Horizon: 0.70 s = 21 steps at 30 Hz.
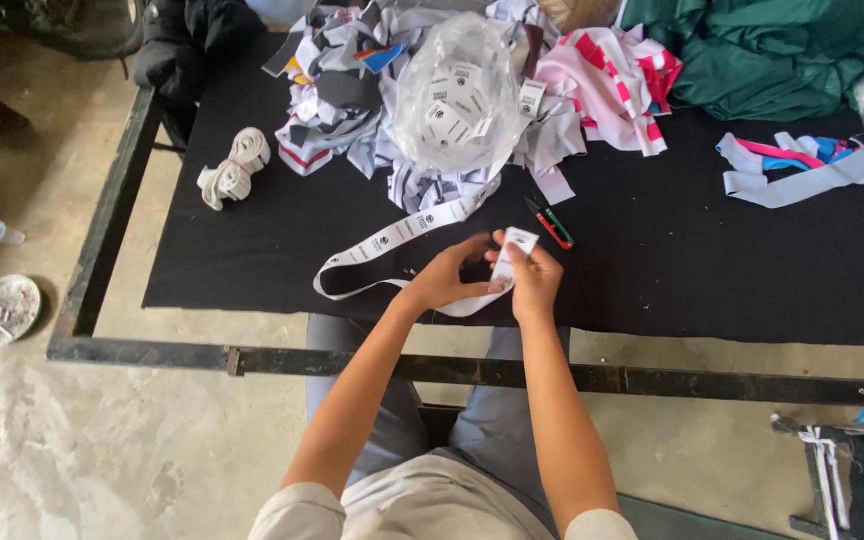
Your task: Cutting individual clothing labels from a continuous printed strip using a thread nipper.
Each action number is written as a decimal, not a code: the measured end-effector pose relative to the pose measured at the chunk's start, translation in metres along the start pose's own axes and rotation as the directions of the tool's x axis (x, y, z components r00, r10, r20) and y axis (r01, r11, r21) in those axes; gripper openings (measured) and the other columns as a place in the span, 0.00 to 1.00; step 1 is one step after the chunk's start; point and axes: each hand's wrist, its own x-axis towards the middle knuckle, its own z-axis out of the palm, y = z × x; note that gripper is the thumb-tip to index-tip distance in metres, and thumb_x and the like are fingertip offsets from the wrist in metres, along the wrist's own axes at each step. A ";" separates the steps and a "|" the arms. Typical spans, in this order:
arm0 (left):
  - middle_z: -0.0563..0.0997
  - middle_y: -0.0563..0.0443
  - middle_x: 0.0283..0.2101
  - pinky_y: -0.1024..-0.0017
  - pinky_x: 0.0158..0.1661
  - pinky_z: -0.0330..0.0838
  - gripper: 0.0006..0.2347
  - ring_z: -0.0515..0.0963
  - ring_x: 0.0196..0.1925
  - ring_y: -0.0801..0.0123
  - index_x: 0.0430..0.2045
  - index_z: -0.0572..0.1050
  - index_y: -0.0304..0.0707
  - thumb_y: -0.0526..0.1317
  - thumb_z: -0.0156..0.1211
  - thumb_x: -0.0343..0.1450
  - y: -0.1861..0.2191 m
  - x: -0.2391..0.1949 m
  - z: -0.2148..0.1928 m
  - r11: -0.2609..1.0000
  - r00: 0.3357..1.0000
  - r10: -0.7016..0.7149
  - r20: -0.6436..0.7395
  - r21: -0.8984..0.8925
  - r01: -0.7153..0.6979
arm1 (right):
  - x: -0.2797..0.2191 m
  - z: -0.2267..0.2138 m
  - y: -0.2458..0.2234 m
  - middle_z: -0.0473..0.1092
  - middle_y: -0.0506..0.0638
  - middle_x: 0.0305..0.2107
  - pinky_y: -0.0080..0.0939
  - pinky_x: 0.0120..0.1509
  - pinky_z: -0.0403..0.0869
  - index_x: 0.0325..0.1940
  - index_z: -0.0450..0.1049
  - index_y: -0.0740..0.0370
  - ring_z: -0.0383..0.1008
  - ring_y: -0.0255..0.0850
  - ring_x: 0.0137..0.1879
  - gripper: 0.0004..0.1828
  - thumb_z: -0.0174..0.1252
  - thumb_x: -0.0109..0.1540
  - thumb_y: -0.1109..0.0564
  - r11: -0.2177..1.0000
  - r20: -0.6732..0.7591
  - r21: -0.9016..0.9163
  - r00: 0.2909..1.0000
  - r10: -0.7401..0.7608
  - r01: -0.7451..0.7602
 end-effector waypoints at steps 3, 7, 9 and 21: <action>0.84 0.43 0.38 0.67 0.52 0.74 0.27 0.81 0.45 0.56 0.52 0.76 0.31 0.44 0.78 0.61 -0.013 -0.001 0.002 0.997 0.997 0.068 0.026 0.022 -0.069 | -0.001 -0.007 -0.009 0.75 0.66 0.51 0.45 0.45 0.85 0.50 0.77 0.69 0.83 0.53 0.43 0.11 0.62 0.65 0.63 0.972 0.018 0.222 0.997 0.074 -0.076; 0.85 0.47 0.33 0.70 0.47 0.74 0.17 0.82 0.39 0.62 0.41 0.81 0.36 0.43 0.77 0.63 -0.001 -0.005 0.005 0.981 0.980 0.182 0.075 0.055 -0.186 | -0.003 -0.006 -0.020 0.72 0.63 0.59 0.45 0.52 0.83 0.53 0.75 0.70 0.82 0.51 0.49 0.13 0.59 0.67 0.59 0.937 0.091 0.308 0.985 0.144 -0.166; 0.83 0.43 0.28 0.67 0.40 0.73 0.05 0.81 0.33 0.64 0.31 0.83 0.36 0.37 0.70 0.67 -0.008 -0.004 0.015 0.974 0.962 0.216 0.167 -0.106 -0.200 | -0.002 -0.010 -0.017 0.73 0.62 0.58 0.45 0.54 0.83 0.53 0.73 0.70 0.82 0.50 0.48 0.14 0.59 0.68 0.56 0.932 0.104 0.308 0.981 0.164 -0.188; 0.80 0.45 0.22 0.75 0.24 0.74 0.14 0.78 0.18 0.69 0.52 0.71 0.36 0.31 0.60 0.72 0.005 -0.041 -0.048 0.922 0.962 -0.246 0.119 -0.278 0.270 | 0.010 -0.028 -0.014 0.75 0.57 0.55 0.49 0.67 0.78 0.54 0.79 0.58 0.78 0.53 0.60 0.15 0.63 0.65 0.52 0.772 0.027 0.578 0.951 0.307 -0.266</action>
